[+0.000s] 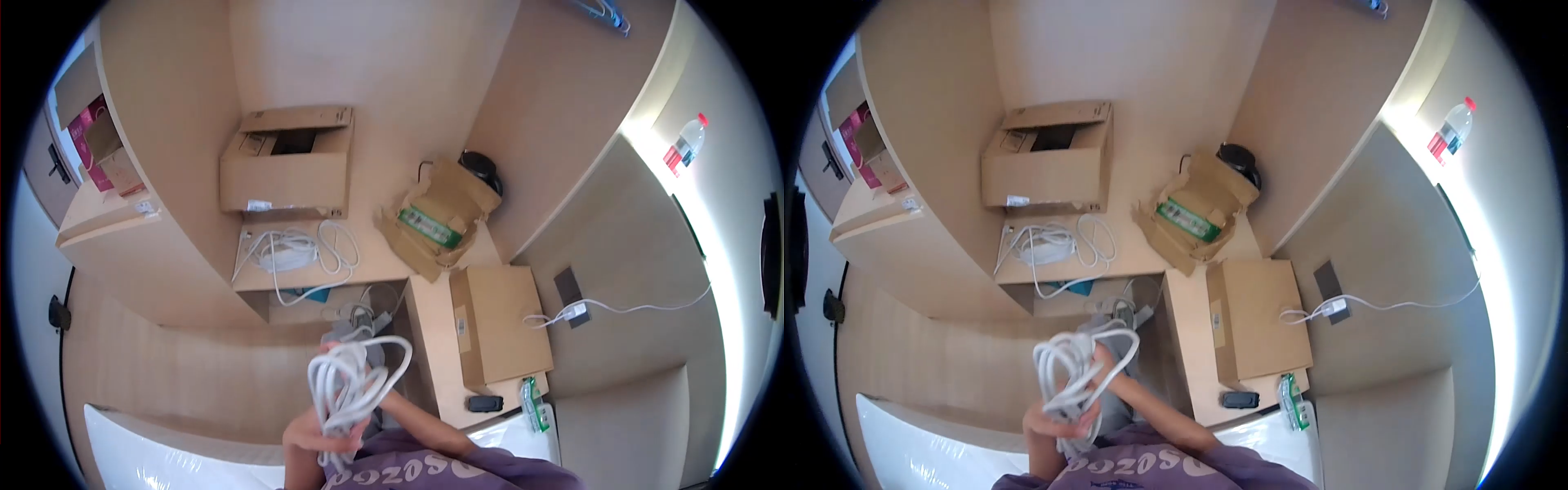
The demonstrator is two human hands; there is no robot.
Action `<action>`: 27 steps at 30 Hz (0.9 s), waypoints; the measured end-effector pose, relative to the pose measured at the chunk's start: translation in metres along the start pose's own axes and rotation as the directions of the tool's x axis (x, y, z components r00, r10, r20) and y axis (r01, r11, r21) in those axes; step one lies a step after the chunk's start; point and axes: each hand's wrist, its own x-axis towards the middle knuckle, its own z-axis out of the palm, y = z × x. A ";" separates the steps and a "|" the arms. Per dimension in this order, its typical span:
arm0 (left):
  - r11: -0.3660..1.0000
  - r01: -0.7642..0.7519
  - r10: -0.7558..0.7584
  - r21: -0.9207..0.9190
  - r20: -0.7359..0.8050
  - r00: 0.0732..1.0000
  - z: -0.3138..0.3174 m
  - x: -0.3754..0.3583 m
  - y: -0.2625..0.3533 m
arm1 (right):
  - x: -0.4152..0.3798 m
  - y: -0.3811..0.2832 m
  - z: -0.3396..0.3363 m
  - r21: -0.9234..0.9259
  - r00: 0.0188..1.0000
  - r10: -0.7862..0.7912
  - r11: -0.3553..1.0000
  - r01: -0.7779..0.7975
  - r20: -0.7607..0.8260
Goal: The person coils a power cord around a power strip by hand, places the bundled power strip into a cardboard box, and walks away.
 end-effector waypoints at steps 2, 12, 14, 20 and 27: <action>0.988 -0.088 0.101 -0.130 0.093 0.991 -0.008 -0.003 -0.002 | -0.006 -0.001 -0.010 0.005 0.995 0.040 0.999 -0.040 -0.091; 0.932 -0.154 0.316 0.328 -0.525 0.791 -0.013 0.030 -0.025 | 0.019 -0.082 -0.011 -0.102 0.992 0.121 0.987 -0.123 -0.020; 0.958 -0.226 0.288 0.179 -0.601 0.745 -0.018 0.035 -0.036 | 0.013 -0.093 -0.009 -0.212 0.979 0.201 0.959 -0.188 0.039; 0.893 -0.422 0.379 0.156 -0.767 0.518 -0.031 0.042 -0.057 | 0.007 -0.105 0.003 -0.385 0.971 0.223 0.906 -0.174 0.087; 0.775 -0.566 0.256 -0.280 -0.680 0.687 -0.054 0.030 -0.049 | -0.008 -0.117 0.013 -0.590 0.957 0.163 0.807 0.010 0.239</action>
